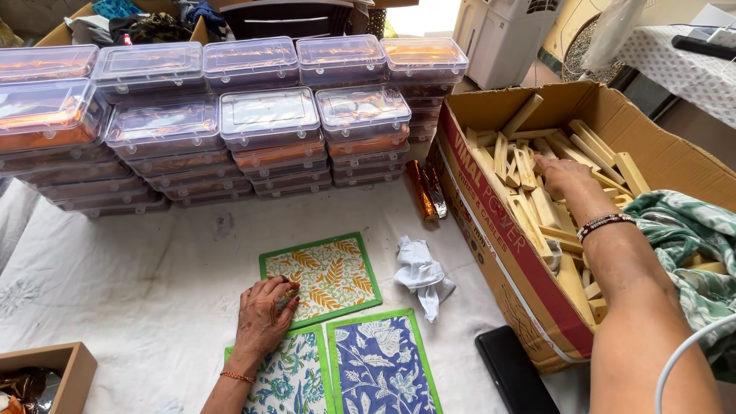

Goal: The person wipes a wooden stick with a white cloth and places it on a patterned mat. They then pick up a piece of dough wrapped in foil, unwrap it, and place it on the mat before picking up another wooden stick to wipe.

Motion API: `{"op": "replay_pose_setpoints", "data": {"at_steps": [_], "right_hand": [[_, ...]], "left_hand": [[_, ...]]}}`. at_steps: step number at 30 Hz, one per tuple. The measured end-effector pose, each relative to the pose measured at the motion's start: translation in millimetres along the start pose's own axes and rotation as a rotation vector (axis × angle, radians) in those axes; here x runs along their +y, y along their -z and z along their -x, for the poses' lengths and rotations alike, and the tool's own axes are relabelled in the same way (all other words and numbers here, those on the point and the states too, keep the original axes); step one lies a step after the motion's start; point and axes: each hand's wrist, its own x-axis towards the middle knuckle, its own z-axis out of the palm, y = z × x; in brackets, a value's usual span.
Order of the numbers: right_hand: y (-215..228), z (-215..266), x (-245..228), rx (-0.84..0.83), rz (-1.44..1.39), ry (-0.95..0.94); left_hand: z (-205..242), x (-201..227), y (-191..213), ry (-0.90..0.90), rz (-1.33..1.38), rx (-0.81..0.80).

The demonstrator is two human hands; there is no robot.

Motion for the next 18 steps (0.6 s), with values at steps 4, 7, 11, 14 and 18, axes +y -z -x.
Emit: {"op": "replay_pose_setpoints", "data": {"at_steps": [4,7,11,14,18], "right_hand": [[2,3,-8,-0.025,-0.004,-0.036],[14,10,-11,-0.040,-0.043,-0.051],[33,14,-30,0.144,-0.225,0.048],[46,19,-69,0.247,-0.288,0.129],[3,-20,-87,0.238,-0.319,0.144]], "left_hand": [[0,0,-1,0.001,-0.002,0.000],[1,-1,-1,0.010,0.006,0.004],[1,-3,-3,-0.001,-0.008,0.007],[0,0,-2,0.017,-0.003,-0.010],[-1,-2,-4,0.026,-0.008,-0.024]]}}
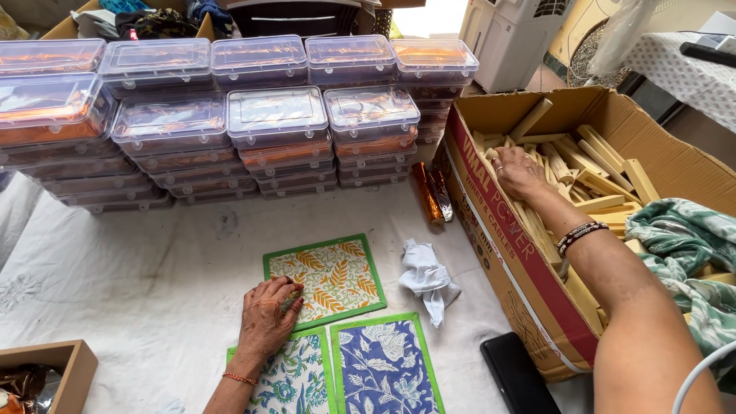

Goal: The person wipes a wooden stick with a white cloth and places it on a patterned mat. They then pick up a piece of dough wrapped in foil, unwrap it, and place it on the mat before picking up another wooden stick to wipe.

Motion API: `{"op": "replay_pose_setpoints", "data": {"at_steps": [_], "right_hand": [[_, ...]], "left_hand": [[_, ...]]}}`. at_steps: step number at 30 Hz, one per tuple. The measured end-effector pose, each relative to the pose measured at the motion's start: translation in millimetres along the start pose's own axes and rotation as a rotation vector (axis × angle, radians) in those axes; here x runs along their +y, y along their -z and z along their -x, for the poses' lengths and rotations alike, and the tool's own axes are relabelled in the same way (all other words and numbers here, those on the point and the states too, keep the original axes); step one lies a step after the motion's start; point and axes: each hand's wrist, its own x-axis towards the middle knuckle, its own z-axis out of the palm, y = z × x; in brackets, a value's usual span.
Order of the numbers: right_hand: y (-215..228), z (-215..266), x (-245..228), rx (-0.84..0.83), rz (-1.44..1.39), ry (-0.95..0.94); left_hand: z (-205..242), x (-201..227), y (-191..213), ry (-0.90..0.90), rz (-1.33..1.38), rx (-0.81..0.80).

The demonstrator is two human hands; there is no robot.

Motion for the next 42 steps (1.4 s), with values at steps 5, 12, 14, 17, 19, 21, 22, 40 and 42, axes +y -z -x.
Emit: {"op": "replay_pose_setpoints", "data": {"at_steps": [5,12,14,17,19,21,22,40,42], "right_hand": [[7,1,-4,-0.141,-0.022,-0.169],[6,-16,17,-0.343,-0.024,-0.249],[36,-12,3,-0.348,-0.016,-0.232],[102,2,-29,-0.268,-0.012,-0.183],[152,20,-59,-0.176,-0.017,-0.145],[196,47,-95,0.047,-0.023,0.046],[211,64,-114,0.048,-0.025,0.048],[96,254,-347,-0.196,0.144,0.810],[71,248,-357,-0.178,0.086,0.768]], "left_hand": [[1,-2,-2,-0.030,-0.001,0.021],[0,7,9,-0.029,0.027,0.010],[1,7,9,-0.039,0.035,0.025],[2,8,9,-0.048,0.045,0.035],[0,7,9,-0.049,0.043,0.039],[1,4,7,-0.079,0.052,0.077],[-1,6,9,-0.078,0.050,0.079],[3,-1,15,-0.028,0.375,0.238],[4,1,19,-0.020,0.430,0.238]]}}
